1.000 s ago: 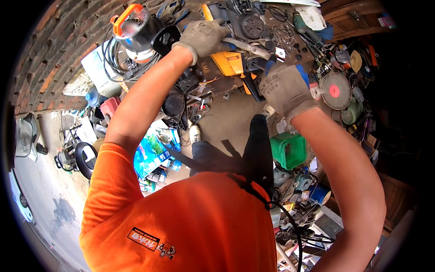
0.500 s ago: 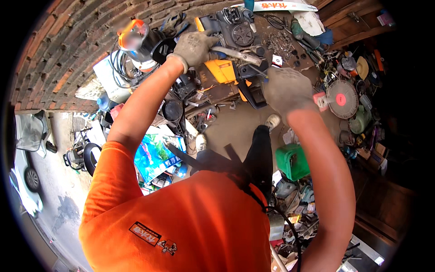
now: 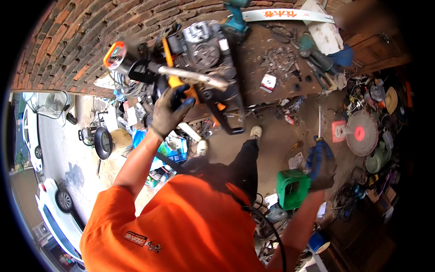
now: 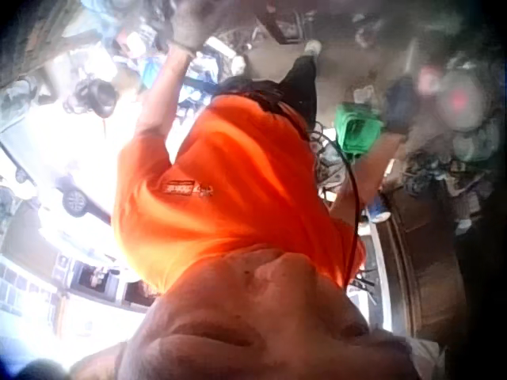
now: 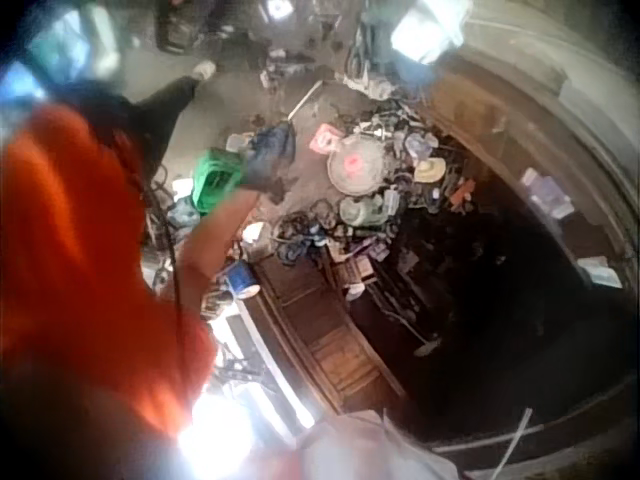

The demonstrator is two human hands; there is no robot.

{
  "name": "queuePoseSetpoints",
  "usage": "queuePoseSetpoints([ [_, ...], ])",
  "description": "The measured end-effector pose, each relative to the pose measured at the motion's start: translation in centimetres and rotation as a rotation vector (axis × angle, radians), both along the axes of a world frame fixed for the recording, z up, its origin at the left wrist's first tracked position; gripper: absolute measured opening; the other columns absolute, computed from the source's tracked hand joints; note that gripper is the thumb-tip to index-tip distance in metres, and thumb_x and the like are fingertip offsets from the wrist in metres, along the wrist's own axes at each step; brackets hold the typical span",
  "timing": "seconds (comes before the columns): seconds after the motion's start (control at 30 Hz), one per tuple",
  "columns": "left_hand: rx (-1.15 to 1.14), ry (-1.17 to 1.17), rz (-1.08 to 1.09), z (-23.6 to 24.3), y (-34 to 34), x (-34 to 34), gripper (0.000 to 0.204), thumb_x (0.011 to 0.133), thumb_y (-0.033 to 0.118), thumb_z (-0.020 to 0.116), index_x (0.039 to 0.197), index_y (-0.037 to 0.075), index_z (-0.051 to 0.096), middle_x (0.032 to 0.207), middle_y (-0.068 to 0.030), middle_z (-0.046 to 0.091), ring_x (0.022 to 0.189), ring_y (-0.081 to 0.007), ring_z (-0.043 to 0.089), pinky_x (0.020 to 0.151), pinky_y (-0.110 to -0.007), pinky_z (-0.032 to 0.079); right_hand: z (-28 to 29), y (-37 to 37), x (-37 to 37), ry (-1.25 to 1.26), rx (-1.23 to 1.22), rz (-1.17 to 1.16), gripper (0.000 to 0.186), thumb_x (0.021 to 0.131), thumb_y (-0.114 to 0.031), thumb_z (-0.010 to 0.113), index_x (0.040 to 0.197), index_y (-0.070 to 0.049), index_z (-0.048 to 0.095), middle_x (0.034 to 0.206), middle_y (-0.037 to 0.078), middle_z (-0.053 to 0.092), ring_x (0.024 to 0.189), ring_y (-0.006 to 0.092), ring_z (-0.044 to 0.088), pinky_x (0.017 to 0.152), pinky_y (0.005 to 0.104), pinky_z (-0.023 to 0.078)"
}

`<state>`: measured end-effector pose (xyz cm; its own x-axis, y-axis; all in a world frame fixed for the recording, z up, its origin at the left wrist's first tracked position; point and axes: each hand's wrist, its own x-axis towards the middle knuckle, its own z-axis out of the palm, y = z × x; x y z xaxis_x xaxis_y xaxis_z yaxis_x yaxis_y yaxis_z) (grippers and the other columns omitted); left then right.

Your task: The person works on a yellow chainsaw placed on a cluttered workbench. They repeatedly use a wrench to tighten bolts on the chainsaw's engine housing and handle, adjusting their grip and repositioning the tool throughout the process.

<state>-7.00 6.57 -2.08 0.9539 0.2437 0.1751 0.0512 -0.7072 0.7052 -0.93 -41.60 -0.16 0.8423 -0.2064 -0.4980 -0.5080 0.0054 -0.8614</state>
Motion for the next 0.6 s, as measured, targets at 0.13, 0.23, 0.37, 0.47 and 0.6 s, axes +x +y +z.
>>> queuePoseSetpoints([
  [0.13, -0.495, -0.077, 0.228, -5.3, -3.1, -0.3, 0.032, 0.087, 0.001, 0.076, 0.118, 0.000, 0.067, 0.106, -0.0044, 0.071, 0.092, -0.0113, 0.067, 0.081, -0.030, 0.056, -3.5, 0.3, 7.1, -0.112, 0.104, 0.106, 0.032, 0.101, -0.017, 0.060, 0.129, -0.003, 0.064, 0.084, 0.001, 0.062, 0.057, 0.0064, 0.049, 0.049, 0.0221, 0.040],
  [0.23, -0.326, 0.116, 0.318, -4.6, -3.5, 0.6, 0.023, 0.090, -0.005, 0.070, 0.113, -0.002, 0.068, 0.104, -0.0032, 0.073, 0.092, -0.0096, 0.067, 0.083, -0.027, 0.055, -4.3, 0.9, 13.2, -0.137, 0.178, 0.286, 0.038, 0.099, -0.008, 0.060, 0.136, 0.001, 0.059, 0.088, -0.001, 0.061, 0.061, 0.0056, 0.048, 0.054, 0.0219, 0.041],
  [0.37, -0.610, 0.136, 0.390, -2.9, -5.0, 1.5, 0.014, 0.092, 0.000, 0.072, 0.105, 0.001, 0.068, 0.090, 0.0017, 0.070, 0.079, -0.0060, 0.061, 0.071, -0.024, 0.050, -5.0, 3.0, 22.3, -0.439, -0.125, 0.624, 0.046, 0.096, -0.004, 0.057, 0.141, 0.002, 0.055, 0.090, 0.000, 0.060, 0.068, 0.0078, 0.051, 0.063, 0.0232, 0.045],
  [0.47, -0.550, 0.160, 0.504, -1.3, -7.4, 2.4, 0.009, 0.094, 0.007, 0.073, 0.099, 0.003, 0.067, 0.080, 0.0037, 0.065, 0.068, -0.0033, 0.053, 0.060, -0.021, 0.041, -3.5, 7.4, 27.2, -0.578, -0.452, 0.871, 0.049, 0.094, -0.015, 0.057, 0.143, -0.011, 0.058, 0.094, 0.015, 0.067, 0.081, 0.0251, 0.066, 0.076, 0.0346, 0.053],
  [0.6, -0.543, 0.188, 0.671, -1.7, -9.2, 2.0, 0.010, 0.096, 0.009, 0.068, 0.103, 0.002, 0.069, 0.084, 0.0024, 0.068, 0.068, -0.0036, 0.053, 0.060, -0.021, 0.042, -4.4, 15.1, 28.9, -0.617, -0.812, 1.043, 0.053, 0.090, -0.025, 0.062, 0.143, -0.019, 0.059, 0.117, 0.027, 0.063, 0.111, 0.0400, 0.065, 0.095, 0.0486, 0.052],
])
